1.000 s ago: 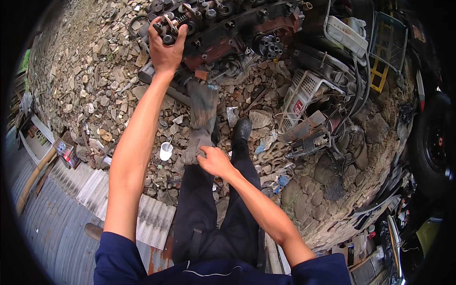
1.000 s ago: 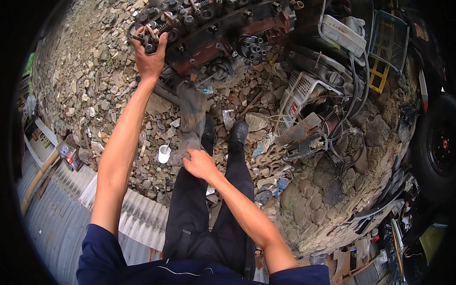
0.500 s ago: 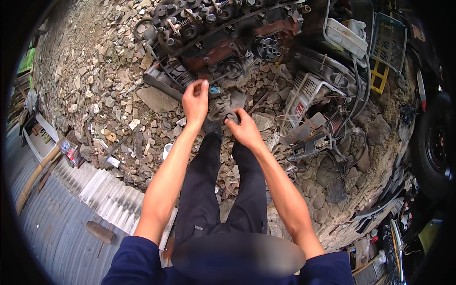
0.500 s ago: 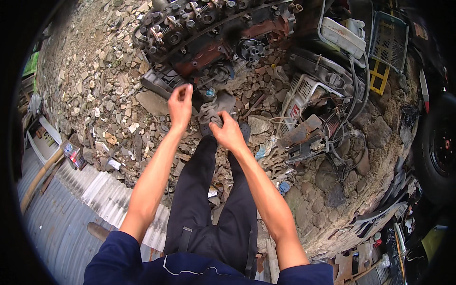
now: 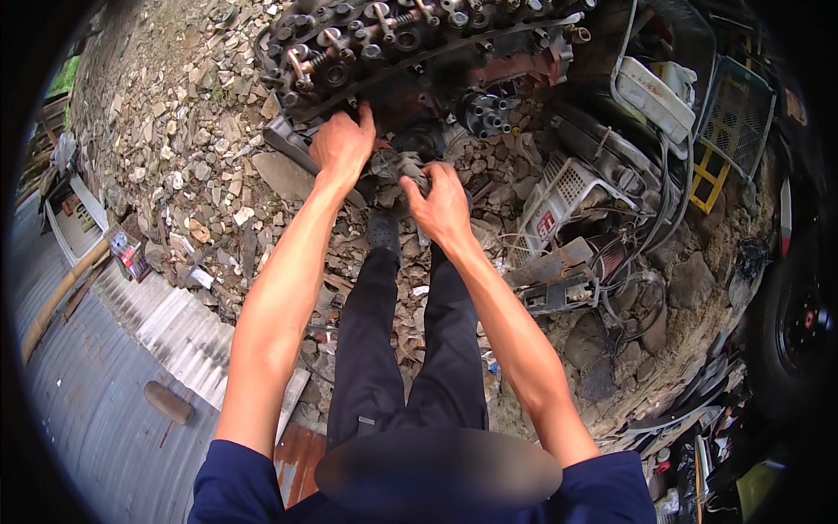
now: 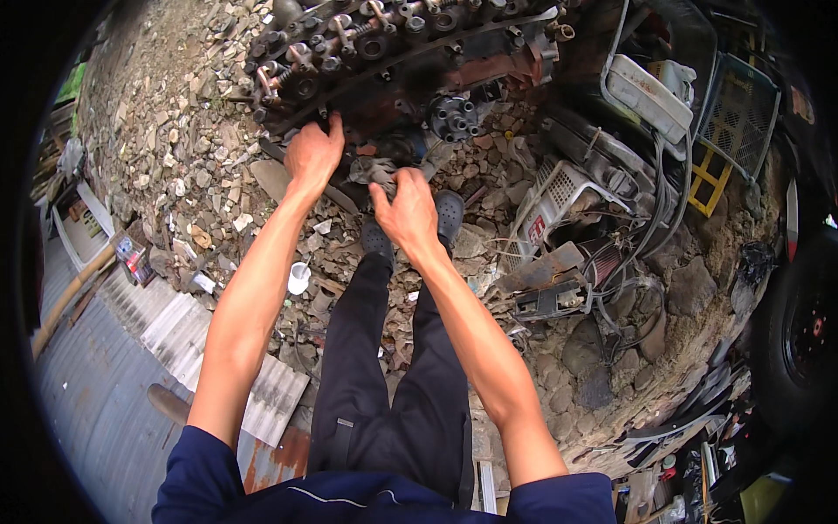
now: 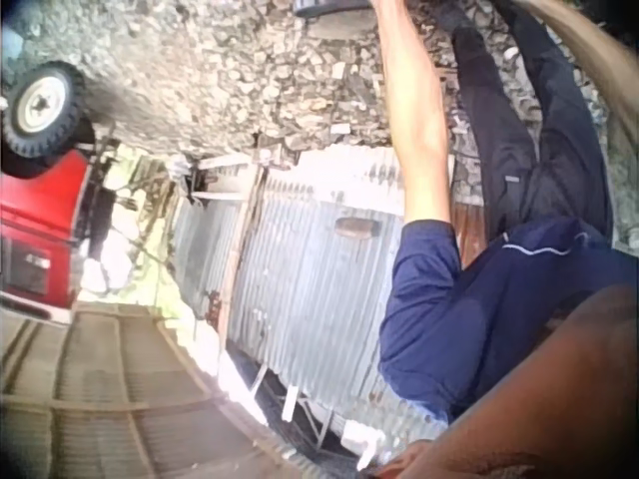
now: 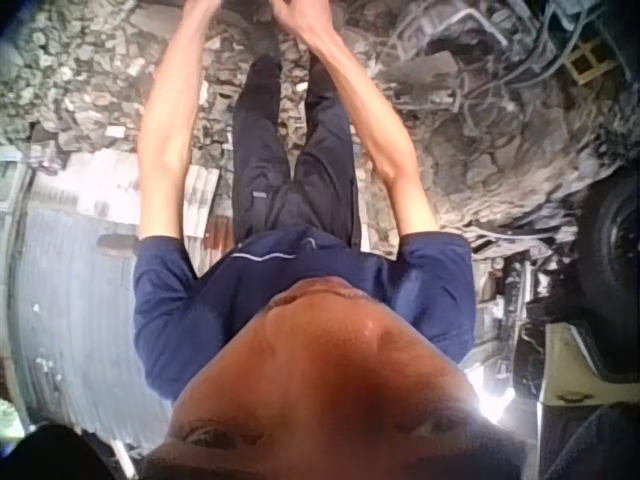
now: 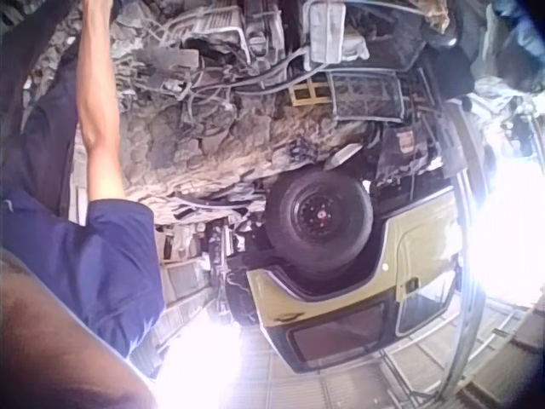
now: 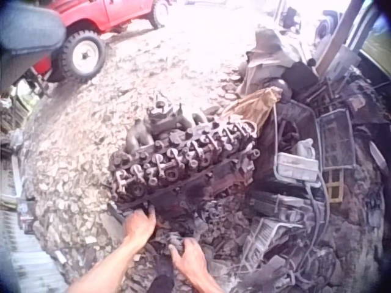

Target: The person wipes an engine cylinder head with a cloth by hand and then places a metal valve cover onto the engine block, aligning it with the mounting holes.

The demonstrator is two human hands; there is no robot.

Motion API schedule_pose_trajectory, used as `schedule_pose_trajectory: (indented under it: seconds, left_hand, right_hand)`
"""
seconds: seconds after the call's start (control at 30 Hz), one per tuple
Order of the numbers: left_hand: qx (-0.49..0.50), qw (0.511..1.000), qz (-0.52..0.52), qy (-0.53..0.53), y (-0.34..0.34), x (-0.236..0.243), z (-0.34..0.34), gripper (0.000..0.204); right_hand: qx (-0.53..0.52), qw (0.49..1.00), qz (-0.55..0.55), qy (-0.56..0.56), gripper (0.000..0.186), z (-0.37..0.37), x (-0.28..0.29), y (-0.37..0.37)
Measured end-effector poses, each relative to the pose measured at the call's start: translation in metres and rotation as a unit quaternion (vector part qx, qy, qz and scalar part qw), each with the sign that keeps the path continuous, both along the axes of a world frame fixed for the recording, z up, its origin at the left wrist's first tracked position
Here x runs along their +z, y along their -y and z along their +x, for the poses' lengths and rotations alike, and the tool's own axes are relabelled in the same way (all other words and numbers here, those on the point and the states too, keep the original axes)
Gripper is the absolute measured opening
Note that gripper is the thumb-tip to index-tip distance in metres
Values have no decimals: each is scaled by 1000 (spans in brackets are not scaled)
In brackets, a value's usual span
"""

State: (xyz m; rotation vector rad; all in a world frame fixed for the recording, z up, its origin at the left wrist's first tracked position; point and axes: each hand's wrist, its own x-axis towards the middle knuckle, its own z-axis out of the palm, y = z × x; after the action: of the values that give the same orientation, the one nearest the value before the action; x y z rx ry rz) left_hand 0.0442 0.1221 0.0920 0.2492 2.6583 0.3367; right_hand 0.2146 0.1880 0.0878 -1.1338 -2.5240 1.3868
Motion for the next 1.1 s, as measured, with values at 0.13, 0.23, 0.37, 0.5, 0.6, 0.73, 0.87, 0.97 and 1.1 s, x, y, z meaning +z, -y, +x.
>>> schedule_pose_trajectory:
  seconds: [0.13, 0.23, 0.37, 0.5, 0.6, 0.73, 0.87, 0.97, 1.1]
  left_hand:
    - [14, 999, -47, -7, -1, -18, 0, 61]
    - [-12, 998, -51, -28, -7, -13, 2, 59]
    - [-10, 996, -77, -32, -3, -15, 2, 59]
    - [-16, 994, -103, 18, -18, -7, 0, 65]
    - [-7, 991, -129, 13, -21, -4, 0, 65]
    - [-9, 989, -150, 2, -22, 1, 1, 63]
    - [-6, 987, -161, 3, -26, 3, 1, 64]
    - [14, 987, -159, 27, -26, 2, 0, 66]
    - [30, 985, -163, 51, -28, 2, -1, 67]
  right_hand:
    - [-28, 989, -140, -49, 52, -17, 20, -26]
    - [-144, 951, -252, -108, 50, -16, 25, -53]
    - [-260, 943, -154, -137, 35, -22, 20, -133]
    - [-217, 969, 29, -117, 26, -42, -35, -231]
    - [-175, 978, 89, -69, 30, -68, -49, -264]
    - [-190, 979, 58, -45, 33, -88, -46, -272]
    - [-138, 987, 77, -29, 32, -86, -47, -277]
    - [-106, 986, 100, -81, 27, -83, -56, -280]
    - [-66, 979, 151, -124, 24, -78, -64, -282]
